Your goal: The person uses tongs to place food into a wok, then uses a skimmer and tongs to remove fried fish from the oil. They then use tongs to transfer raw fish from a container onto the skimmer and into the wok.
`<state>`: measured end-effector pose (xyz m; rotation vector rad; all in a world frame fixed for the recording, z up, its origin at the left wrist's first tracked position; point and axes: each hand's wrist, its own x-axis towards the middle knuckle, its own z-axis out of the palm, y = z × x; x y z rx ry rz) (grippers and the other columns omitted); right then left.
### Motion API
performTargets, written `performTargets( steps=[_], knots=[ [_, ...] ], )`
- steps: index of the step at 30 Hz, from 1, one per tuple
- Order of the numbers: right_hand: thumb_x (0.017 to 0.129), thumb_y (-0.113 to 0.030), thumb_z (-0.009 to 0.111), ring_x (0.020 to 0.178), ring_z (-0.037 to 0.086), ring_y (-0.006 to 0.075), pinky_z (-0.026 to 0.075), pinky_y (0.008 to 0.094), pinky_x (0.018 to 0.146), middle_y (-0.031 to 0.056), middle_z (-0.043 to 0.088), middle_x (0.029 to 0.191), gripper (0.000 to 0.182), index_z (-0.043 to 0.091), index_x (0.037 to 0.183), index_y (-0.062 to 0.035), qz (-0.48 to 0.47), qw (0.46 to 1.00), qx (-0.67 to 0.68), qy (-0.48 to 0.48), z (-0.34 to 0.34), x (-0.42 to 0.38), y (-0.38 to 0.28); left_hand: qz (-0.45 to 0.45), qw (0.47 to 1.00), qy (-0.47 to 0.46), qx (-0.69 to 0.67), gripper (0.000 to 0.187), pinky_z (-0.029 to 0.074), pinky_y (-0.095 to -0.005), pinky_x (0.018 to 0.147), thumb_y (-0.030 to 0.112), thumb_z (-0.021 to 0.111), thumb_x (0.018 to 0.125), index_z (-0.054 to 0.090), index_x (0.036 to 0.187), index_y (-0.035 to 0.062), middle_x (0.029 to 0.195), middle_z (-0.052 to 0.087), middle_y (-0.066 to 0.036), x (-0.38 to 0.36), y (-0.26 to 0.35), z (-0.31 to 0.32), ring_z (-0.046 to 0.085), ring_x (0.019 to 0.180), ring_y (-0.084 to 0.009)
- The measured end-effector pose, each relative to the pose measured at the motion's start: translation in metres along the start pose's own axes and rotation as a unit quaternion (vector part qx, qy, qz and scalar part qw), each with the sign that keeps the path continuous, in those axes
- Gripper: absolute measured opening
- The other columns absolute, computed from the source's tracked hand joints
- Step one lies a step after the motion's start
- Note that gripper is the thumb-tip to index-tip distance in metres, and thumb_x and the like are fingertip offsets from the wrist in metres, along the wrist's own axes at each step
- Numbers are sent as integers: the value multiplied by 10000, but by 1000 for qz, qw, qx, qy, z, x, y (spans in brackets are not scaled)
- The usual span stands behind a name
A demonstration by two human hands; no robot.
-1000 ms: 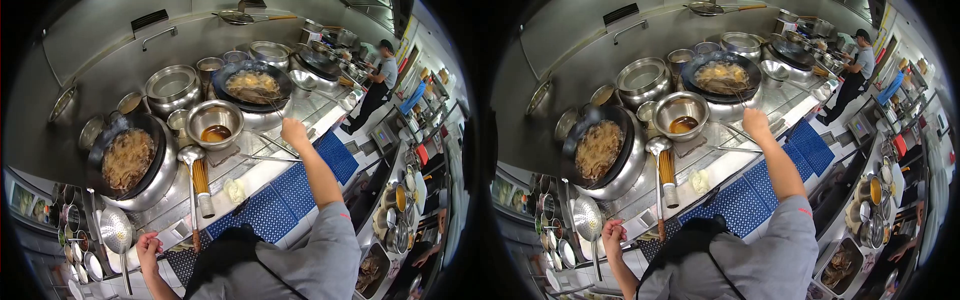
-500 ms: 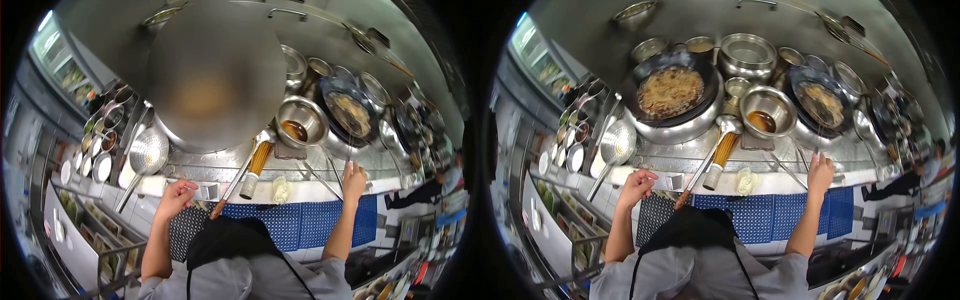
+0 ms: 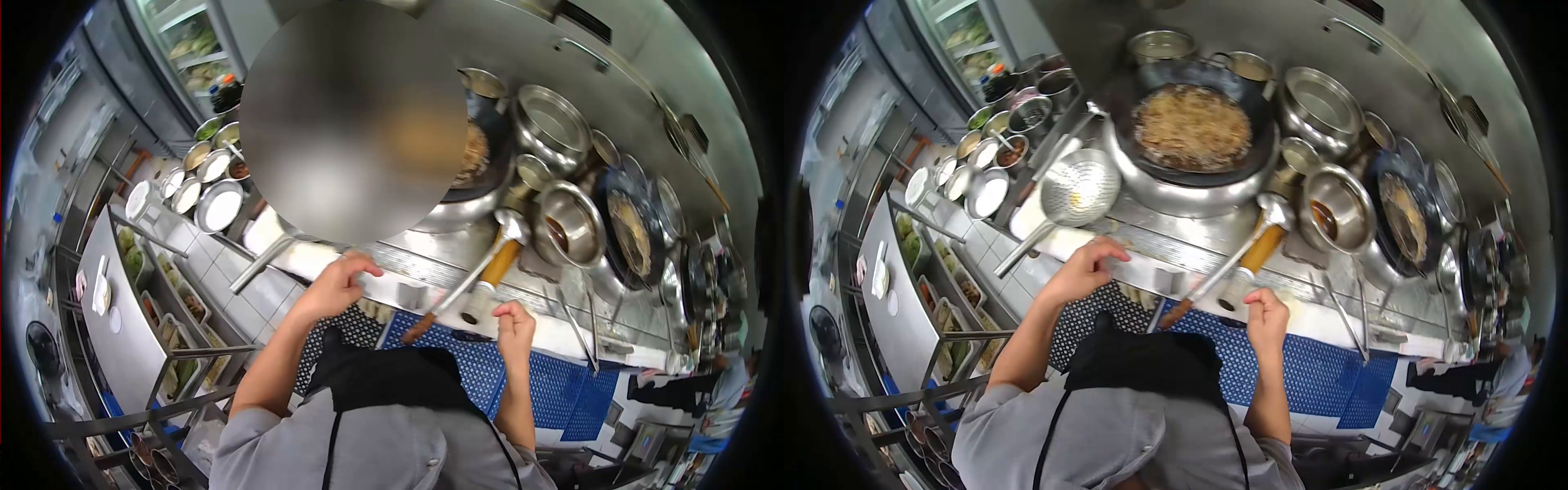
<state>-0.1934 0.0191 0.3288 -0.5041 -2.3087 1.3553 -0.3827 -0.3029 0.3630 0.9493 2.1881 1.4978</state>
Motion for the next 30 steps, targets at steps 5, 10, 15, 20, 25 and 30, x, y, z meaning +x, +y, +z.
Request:
performTargets(
  steps=[5,10,15,20,25,30],
  knots=[
    [923,-125,568,663,622,135,472,287,605,114,667,714,173,686,1004,-28,28,981,-2,-191,146,21,-101,-72,997,4,-1,293,520,-314,703,28,610,770,663,1058,14,961,633,-144,-36,-30,-89,643,772,-195],
    [892,-273,595,742,677,315,510,382,672,157,692,806,281,677,1026,-40,-92,944,-15,-316,319,82,-170,-132,988,34,-70,265,467,-237,663,35,608,815,647,1073,-7,820,622,-9,-81,-66,-158,560,729,-67],
    [873,-236,553,857,679,381,528,487,766,191,696,900,272,668,1064,-80,-186,942,-102,-261,489,120,-166,-130,979,96,-128,220,459,-225,700,32,608,841,650,1054,-1,849,619,19,-119,-79,-190,542,750,-51],
    [896,-207,503,986,647,418,511,491,851,255,672,1023,319,602,1173,-82,-115,890,-277,-343,566,144,-172,-138,956,155,-207,199,453,-223,698,31,615,851,653,1044,0,851,627,5,-152,-86,-193,548,754,-56],
    [811,-118,579,1028,632,396,513,465,881,262,665,1022,251,662,1034,-36,-71,912,-270,-302,579,144,-173,-153,960,161,-168,203,474,-239,695,39,616,852,658,1045,-9,865,654,-24,-172,-109,-201,582,736,-80],
    [787,-142,613,934,628,411,521,465,827,226,664,902,150,642,925,-89,62,975,-150,-155,559,127,-201,-135,961,157,-184,196,484,-237,703,20,597,868,650,1051,-25,882,664,-35,-166,-114,-211,594,757,-83]
  ],
)
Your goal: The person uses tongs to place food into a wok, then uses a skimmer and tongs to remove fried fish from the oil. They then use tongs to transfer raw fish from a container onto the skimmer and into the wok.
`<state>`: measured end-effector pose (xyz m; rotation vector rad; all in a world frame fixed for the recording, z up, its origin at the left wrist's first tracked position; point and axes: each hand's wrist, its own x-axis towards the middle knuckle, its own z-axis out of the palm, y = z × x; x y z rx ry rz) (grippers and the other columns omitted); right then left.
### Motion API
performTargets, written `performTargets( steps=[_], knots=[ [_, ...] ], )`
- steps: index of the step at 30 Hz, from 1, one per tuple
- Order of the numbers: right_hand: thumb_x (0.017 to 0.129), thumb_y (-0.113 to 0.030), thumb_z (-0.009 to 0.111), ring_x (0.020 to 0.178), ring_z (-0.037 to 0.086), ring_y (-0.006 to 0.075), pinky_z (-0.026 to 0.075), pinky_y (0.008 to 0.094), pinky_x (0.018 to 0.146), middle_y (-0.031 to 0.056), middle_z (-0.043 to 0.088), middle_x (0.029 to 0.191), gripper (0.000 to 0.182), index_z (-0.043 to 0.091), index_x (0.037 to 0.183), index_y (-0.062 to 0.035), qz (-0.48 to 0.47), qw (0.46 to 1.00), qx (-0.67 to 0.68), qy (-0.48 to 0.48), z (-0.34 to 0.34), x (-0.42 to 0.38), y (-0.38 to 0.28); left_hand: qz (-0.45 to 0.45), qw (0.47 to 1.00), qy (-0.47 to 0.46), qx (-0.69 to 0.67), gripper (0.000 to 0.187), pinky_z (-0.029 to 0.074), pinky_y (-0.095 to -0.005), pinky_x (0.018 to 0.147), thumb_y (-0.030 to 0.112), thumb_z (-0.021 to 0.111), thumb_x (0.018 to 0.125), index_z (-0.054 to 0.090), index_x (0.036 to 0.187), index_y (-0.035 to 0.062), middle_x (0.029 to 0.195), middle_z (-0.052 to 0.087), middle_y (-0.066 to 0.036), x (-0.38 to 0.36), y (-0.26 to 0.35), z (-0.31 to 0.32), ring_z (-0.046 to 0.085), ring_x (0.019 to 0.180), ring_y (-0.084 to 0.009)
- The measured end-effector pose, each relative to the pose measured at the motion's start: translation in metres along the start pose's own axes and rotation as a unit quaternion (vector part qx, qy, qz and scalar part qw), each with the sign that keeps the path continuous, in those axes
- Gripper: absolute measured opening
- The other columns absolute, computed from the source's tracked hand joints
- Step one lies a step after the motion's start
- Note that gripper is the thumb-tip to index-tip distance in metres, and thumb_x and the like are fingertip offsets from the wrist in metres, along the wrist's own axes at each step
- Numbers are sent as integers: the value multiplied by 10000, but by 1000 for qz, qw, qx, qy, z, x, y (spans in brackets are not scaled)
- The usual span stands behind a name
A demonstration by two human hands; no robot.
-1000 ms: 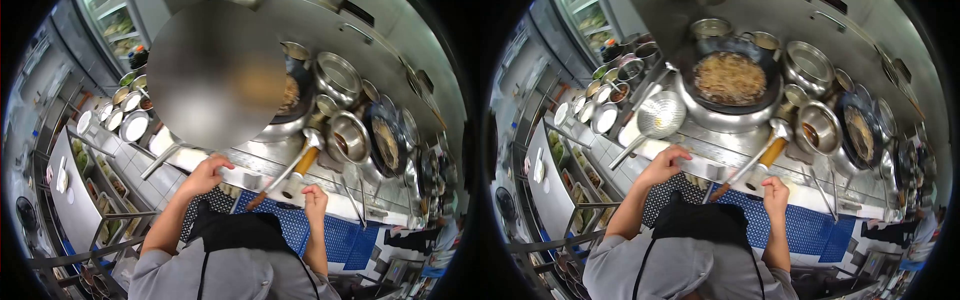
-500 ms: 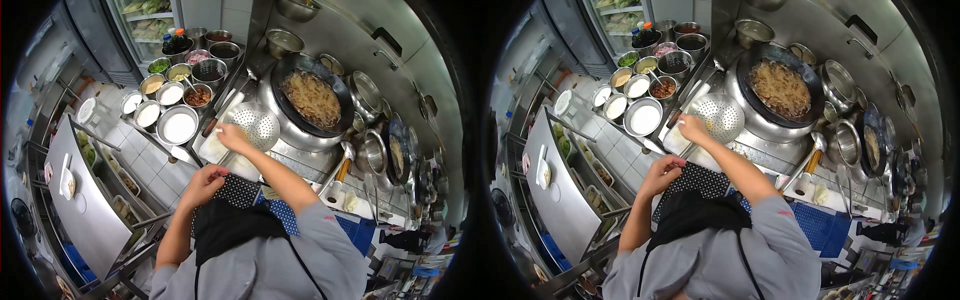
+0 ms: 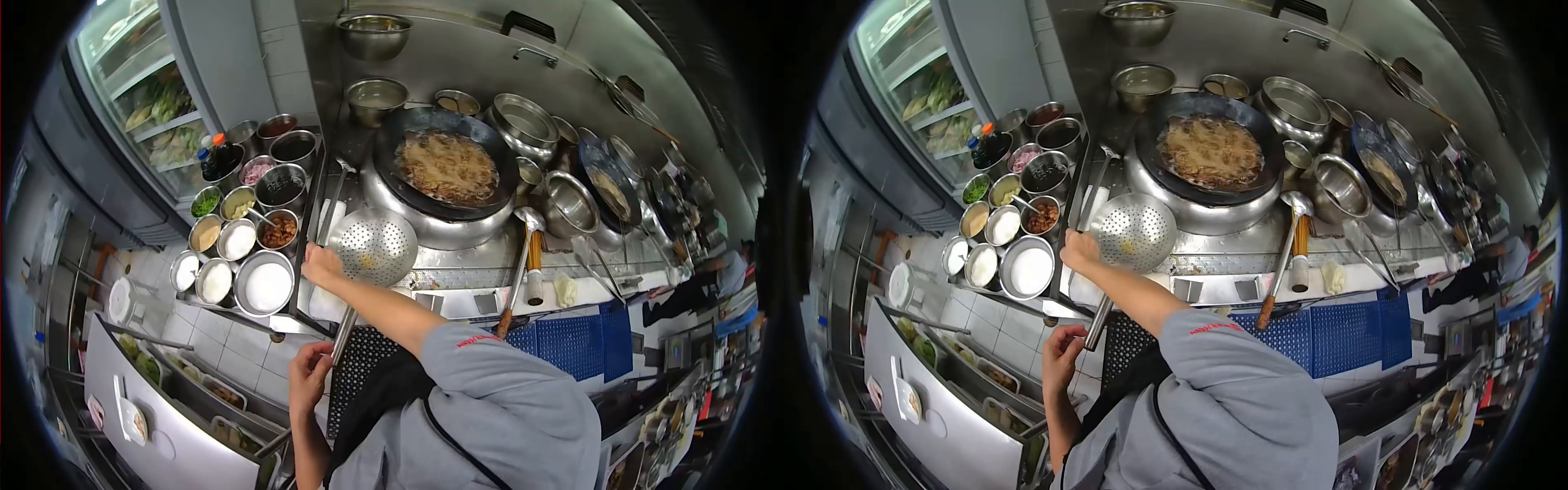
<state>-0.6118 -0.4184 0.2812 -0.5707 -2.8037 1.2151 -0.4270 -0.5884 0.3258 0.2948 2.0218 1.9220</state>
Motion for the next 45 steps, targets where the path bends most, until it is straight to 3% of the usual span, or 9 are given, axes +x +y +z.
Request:
performTargets(
  steps=[5,10,16,20,28,34,41,44,45],
  knots=[
    [715,-156,692,642,616,227,476,372,602,64,613,686,145,596,799,-88,-73,978,158,116,-27,-17,7,18,998,-51,40,201,490,-248,698,34,593,874,649,1061,-15,872,660,-24,24,11,1,587,760,-83],
    [767,-69,696,634,483,58,400,238,563,-24,560,719,183,589,914,-91,-170,925,337,43,-104,-82,36,52,987,-63,141,213,490,-256,677,44,605,849,655,1047,-18,885,668,-64,48,4,1,599,730,-108],
    [847,9,623,653,498,57,434,235,536,3,559,780,702,350,1474,-150,-61,937,310,147,-192,-161,102,155,925,-59,342,343,489,-423,803,98,658,787,622,1114,3,996,623,-204,66,-13,3,605,905,-354],
    [892,-67,623,528,446,62,381,239,469,-8,531,690,620,393,1467,-90,-2,975,147,168,-289,-195,124,138,912,-75,380,489,510,-399,778,147,663,806,551,1266,26,1035,642,-213,69,-45,4,634,913,-328],
    [902,-51,591,466,473,84,359,229,367,30,548,695,597,381,1461,-43,168,949,266,14,-387,-202,127,-33,961,-109,252,556,520,-406,738,184,620,852,463,1361,24,879,671,-183,66,-66,16,664,760,-279],
    [886,-84,602,460,479,86,360,255,371,31,556,683,621,386,1468,-68,154,973,173,-13,-414,-183,163,-182,973,-89,111,589,483,-257,485,42,592,876,364,1419,38,896,566,-97,60,-39,35,593,617,-131],
    [843,-143,627,893,662,343,488,398,836,216,683,965,530,531,1355,-46,115,989,-46,86,-419,-207,152,-302,939,-107,-123,642,523,-293,487,35,640,844,360,1421,32,836,601,-88,55,-49,31,598,573,-180],
    [844,-127,628,635,596,202,489,334,641,140,656,791,521,537,1351,-42,10,987,-101,122,-399,-190,157,-323,902,-151,-242,400,500,-280,446,28,634,842,477,1210,22,788,590,-72,47,-39,46,583,545,-161],
    [848,-139,633,780,660,279,498,378,738,195,678,885,513,539,1342,-35,27,986,-116,114,-393,-185,140,-307,906,-155,-248,359,492,-275,438,24,635,840,482,1164,26,778,586,-69,48,-41,48,578,538,-153]
  ],
)
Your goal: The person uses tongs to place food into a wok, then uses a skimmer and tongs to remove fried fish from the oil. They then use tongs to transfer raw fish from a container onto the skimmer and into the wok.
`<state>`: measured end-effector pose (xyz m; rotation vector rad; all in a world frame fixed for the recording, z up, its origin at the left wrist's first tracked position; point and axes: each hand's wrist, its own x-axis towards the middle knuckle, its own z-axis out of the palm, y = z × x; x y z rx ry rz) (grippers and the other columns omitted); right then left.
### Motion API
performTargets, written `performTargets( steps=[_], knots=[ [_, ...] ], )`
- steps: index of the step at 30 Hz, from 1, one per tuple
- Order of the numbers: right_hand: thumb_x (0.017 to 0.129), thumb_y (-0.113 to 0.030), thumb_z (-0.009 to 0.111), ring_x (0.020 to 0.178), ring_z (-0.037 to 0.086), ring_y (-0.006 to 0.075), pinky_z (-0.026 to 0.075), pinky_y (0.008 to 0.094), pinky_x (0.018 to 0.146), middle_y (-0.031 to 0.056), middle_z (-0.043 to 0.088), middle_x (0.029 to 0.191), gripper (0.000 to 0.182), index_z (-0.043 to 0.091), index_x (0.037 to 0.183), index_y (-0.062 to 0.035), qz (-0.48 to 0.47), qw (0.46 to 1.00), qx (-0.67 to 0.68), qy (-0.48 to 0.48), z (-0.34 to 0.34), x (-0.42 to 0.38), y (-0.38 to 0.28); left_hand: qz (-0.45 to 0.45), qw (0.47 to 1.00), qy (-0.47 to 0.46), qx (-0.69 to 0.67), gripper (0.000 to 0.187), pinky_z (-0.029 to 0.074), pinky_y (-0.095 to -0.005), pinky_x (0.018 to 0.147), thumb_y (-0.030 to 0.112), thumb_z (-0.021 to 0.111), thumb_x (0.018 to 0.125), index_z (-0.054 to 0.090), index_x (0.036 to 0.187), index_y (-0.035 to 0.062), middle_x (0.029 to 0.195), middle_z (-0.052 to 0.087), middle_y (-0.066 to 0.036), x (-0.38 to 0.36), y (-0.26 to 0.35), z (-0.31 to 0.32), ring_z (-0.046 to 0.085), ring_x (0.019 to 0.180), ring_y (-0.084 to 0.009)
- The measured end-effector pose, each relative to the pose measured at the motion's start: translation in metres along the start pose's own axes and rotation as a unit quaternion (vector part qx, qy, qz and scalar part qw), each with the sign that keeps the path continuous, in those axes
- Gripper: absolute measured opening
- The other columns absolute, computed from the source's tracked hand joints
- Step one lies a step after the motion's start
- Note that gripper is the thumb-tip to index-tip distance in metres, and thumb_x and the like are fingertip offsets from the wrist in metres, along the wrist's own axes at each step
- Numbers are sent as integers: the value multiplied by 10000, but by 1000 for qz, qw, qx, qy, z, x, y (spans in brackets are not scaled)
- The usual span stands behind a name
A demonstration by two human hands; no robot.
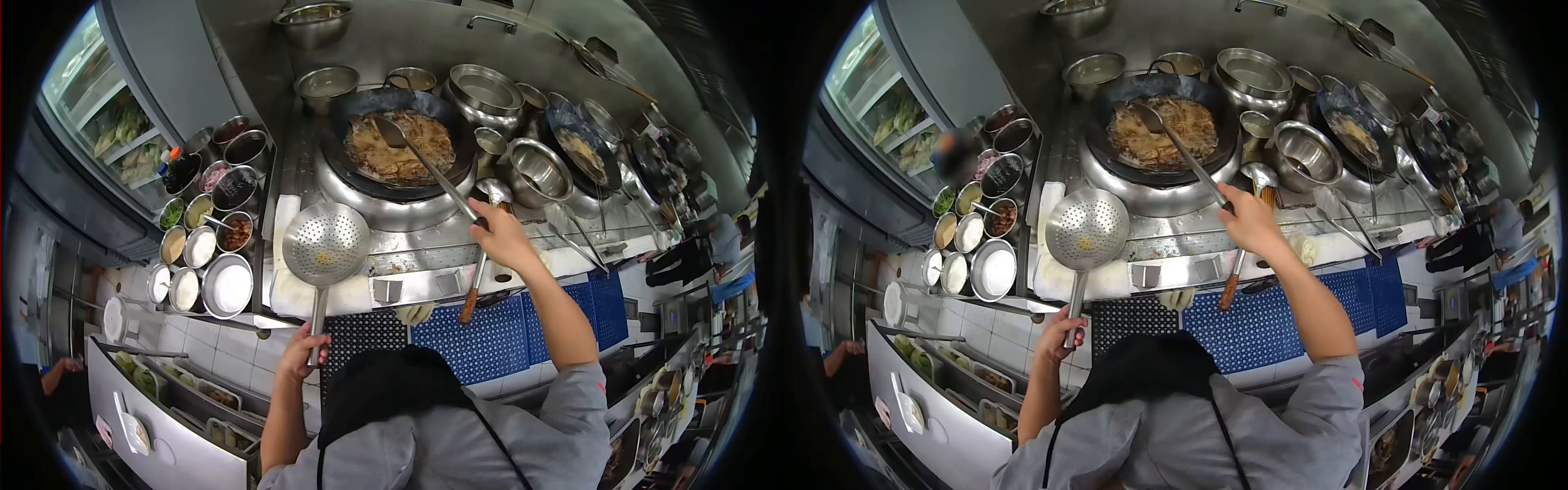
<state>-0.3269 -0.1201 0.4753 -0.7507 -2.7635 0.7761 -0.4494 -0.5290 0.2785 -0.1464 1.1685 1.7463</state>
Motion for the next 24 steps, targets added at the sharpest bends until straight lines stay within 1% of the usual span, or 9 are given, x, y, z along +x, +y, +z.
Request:
performTargets(
  steps=[3,4,7,10,13,14,18,21,24],
  knots=[
    [851,-138,634,935,662,375,493,431,819,240,678,997,501,544,1332,-30,-37,998,-34,34,38,24,-7,44,999,-19,1,273,471,-261,415,14,638,831,491,1060,36,757,575,-58,8,-7,-2,562,518,-133],
    [854,-136,631,1050,605,434,467,467,890,266,657,1049,504,535,1335,-25,-9,999,-39,1,41,28,-16,56,998,-18,6,268,465,-257,409,10,639,827,490,1049,37,753,572,-55,5,-5,-1,557,511,-129],
    [856,-120,604,986,616,465,468,524,882,300,653,976,397,575,1231,4,-3,990,-141,-12,51,28,-46,85,996,-23,23,267,456,-255,392,2,632,824,482,1043,32,744,564,-48,1,4,-1,544,491,-123],
    [859,-124,604,853,671,420,523,495,751,268,668,892,349,582,1177,17,-23,983,-170,57,79,52,-43,105,994,-19,34,274,458,-261,387,-13,609,818,472,1051,30,698,537,-35,5,19,1,539,480,-128],
    [861,-127,610,700,691,329,537,428,612,242,667,850,403,559,1235,14,136,988,49,-55,61,44,-85,115,992,-20,43,285,461,-266,387,-20,599,809,472,1058,32,670,519,-36,15,43,9,539,480,-132],
    [873,-114,608,542,621,219,478,351,459,168,638,754,458,515,1300,23,124,987,94,-43,72,49,-70,119,992,-2,50,296,463,-274,385,-24,593,800,470,1065,22,692,528,-48,16,51,15,540,479,-137],
    [896,-86,591,490,496,121,391,283,391,42,528,648,546,416,1396,43,160,932,310,-99,72,50,-59,155,985,37,63,309,464,-288,381,-28,587,783,470,1066,9,740,544,-62,26,75,37,542,475,-150],
    [891,-90,597,482,497,121,400,285,396,53,537,655,565,416,1413,25,140,944,284,-89,75,42,-66,174,979,58,92,260,463,-287,390,-31,599,781,477,1001,37,699,545,-53,39,91,47,553,482,-147],
    [882,-131,621,486,568,152,450,321,419,105,618,725,533,480,1378,3,133,974,174,-57,83,32,-79,191,974,70,95,296,467,-297,389,-36,580,767,475,1038,14,731,550,-71,50,102,56,548,476,-158]
  ],
)
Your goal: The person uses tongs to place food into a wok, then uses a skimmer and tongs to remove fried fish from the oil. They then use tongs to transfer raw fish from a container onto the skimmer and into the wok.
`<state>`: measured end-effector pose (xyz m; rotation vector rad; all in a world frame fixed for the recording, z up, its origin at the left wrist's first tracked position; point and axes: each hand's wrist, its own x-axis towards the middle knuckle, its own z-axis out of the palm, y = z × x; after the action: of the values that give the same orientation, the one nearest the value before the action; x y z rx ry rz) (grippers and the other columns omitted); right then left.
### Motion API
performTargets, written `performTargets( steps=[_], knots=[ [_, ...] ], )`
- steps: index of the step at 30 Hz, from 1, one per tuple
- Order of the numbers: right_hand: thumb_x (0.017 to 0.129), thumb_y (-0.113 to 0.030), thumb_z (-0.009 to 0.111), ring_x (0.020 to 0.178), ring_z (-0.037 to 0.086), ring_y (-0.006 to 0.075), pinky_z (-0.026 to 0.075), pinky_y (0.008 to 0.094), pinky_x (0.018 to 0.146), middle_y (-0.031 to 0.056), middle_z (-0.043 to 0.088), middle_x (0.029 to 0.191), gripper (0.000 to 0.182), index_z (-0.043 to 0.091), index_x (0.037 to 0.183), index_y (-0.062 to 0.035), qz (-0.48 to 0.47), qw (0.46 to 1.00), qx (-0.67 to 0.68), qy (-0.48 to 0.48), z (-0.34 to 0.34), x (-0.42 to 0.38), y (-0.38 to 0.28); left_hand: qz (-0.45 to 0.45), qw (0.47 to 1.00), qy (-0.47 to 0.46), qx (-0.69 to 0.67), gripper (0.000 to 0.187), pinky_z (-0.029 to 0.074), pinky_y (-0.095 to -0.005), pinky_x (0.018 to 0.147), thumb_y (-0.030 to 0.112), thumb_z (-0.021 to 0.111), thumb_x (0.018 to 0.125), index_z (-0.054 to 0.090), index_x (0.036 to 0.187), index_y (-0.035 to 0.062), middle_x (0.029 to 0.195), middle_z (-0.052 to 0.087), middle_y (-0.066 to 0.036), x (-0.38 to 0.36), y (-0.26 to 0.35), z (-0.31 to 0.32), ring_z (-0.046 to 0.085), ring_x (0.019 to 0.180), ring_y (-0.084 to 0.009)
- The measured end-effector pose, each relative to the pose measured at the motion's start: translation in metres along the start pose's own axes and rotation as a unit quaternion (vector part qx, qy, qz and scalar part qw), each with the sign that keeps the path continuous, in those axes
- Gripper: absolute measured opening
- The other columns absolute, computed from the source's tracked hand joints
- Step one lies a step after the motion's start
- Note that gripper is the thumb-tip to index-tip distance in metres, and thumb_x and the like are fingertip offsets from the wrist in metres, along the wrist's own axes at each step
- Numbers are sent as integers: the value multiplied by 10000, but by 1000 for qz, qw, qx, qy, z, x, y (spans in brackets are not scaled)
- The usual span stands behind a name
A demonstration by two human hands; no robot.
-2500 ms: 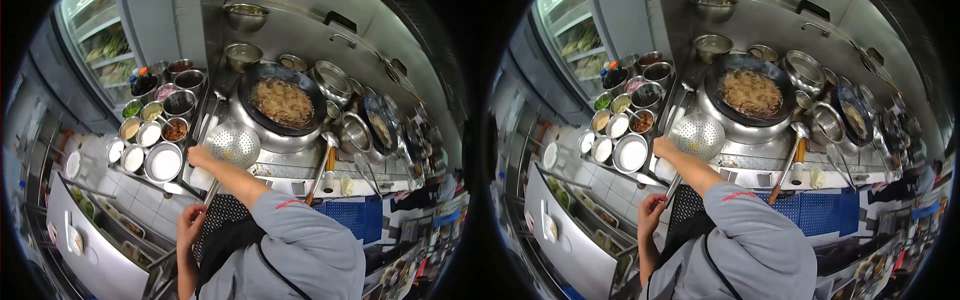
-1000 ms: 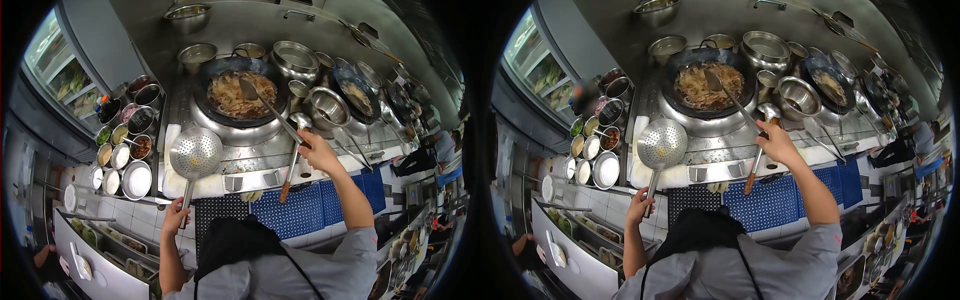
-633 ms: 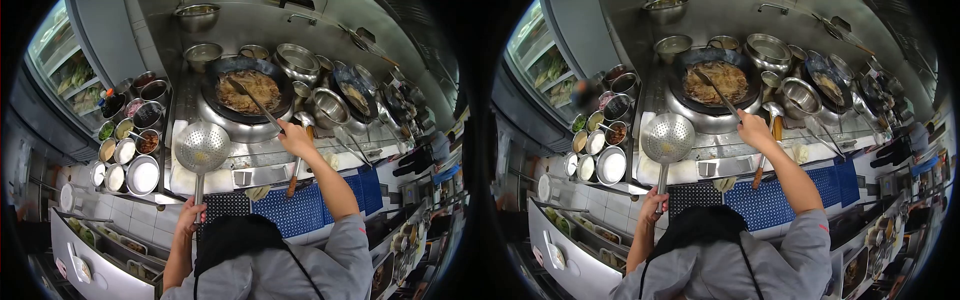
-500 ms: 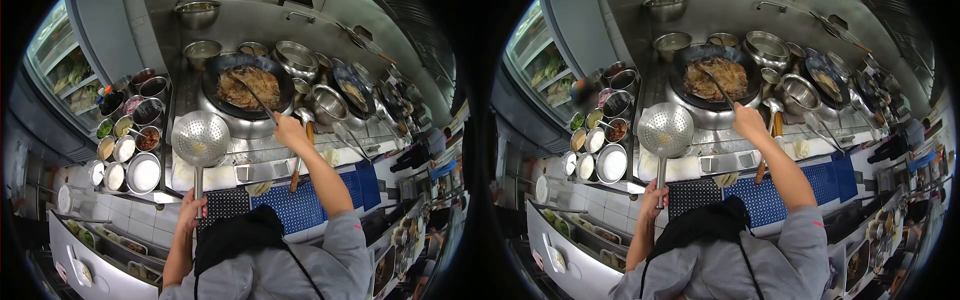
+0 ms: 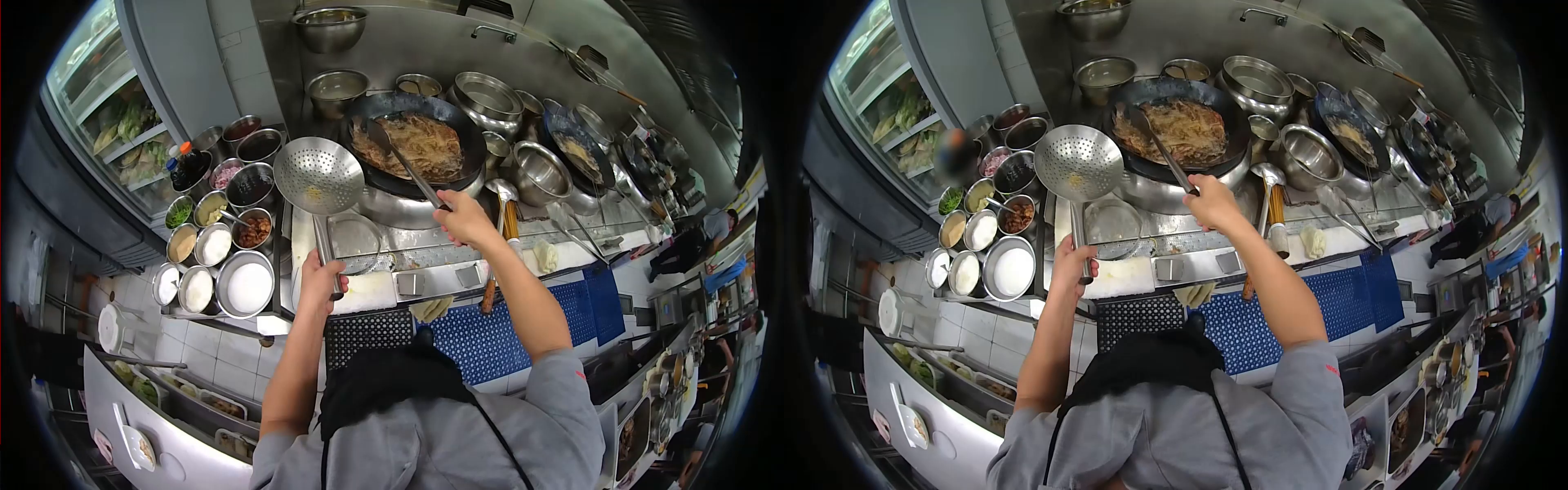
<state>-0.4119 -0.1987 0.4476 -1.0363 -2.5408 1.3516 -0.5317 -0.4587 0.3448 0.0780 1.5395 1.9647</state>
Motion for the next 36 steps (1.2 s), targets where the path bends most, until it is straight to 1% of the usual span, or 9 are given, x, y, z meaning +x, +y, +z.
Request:
performTargets(
  steps=[5,9,15,21,22,24,26,30,36],
  knots=[
    [867,-152,634,811,687,360,528,428,756,221,697,942,489,539,1324,-7,-85,989,-114,45,15,-14,2,36,999,15,5,317,458,-299,385,-46,574,759,471,1057,-17,767,548,-90,4,17,14,537,470,-161],
    [874,-130,629,524,604,179,492,373,525,127,635,695,478,552,1339,-46,-225,948,-187,125,31,-7,29,50,998,30,24,319,448,-312,381,-55,563,762,464,1064,-42,772,549,-99,12,13,18,534,467,-171],
    [851,-154,658,700,685,286,516,390,707,181,687,792,485,569,1314,-40,-91,988,-104,69,23,-26,9,56,996,38,51,339,442,-320,385,-67,561,753,465,1078,-50,807,567,-124,17,13,25,530,465,-182],
    [864,-126,647,511,598,188,479,361,529,125,632,671,484,558,1332,-39,-219,959,-123,129,30,-27,20,65,996,25,57,267,443,-320,387,-74,559,752,487,1004,-29,772,568,-114,19,18,35,526,462,-179],
    [868,-121,646,516,588,170,464,350,498,126,633,694,488,551,1339,-37,-97,990,-80,64,24,-36,8,65,996,22,53,267,446,-321,389,-67,563,753,483,1004,-24,756,557,-107,19,17,35,526,463,-178],
    [848,-147,660,816,639,306,484,393,747,199,666,932,479,573,1302,-24,-78,992,-74,63,24,-33,7,66,997,14,45,268,453,-323,392,-52,571,756,475,1003,-13,724,535,-92,20,16,36,528,463,-177],
    [853,-144,656,806,618,288,468,376,725,178,654,932,490,557,1318,-27,-70,995,-55,54,26,-34,11,55,997,20,45,254,454,-325,392,-53,571,755,476,987,-12,716,535,-90,21,17,37,527,458,-177],
    [885,-107,632,482,515,104,402,283,423,45,584,681,537,492,1401,-55,-88,996,7,29,19,-57,5,27,999,21,32,233,457,-316,393,-51,580,755,481,962,-7,713,534,-84,20,22,35,532,466,-173],
    [846,-143,659,702,649,229,512,356,686,154,694,856,481,578,1303,-18,-108,980,-125,114,-11,-49,-13,15,999,-1,-38,215,442,-300,395,-47,576,769,492,965,-16,723,544,-79,1,26,21,529,489,-164]
  ],
)
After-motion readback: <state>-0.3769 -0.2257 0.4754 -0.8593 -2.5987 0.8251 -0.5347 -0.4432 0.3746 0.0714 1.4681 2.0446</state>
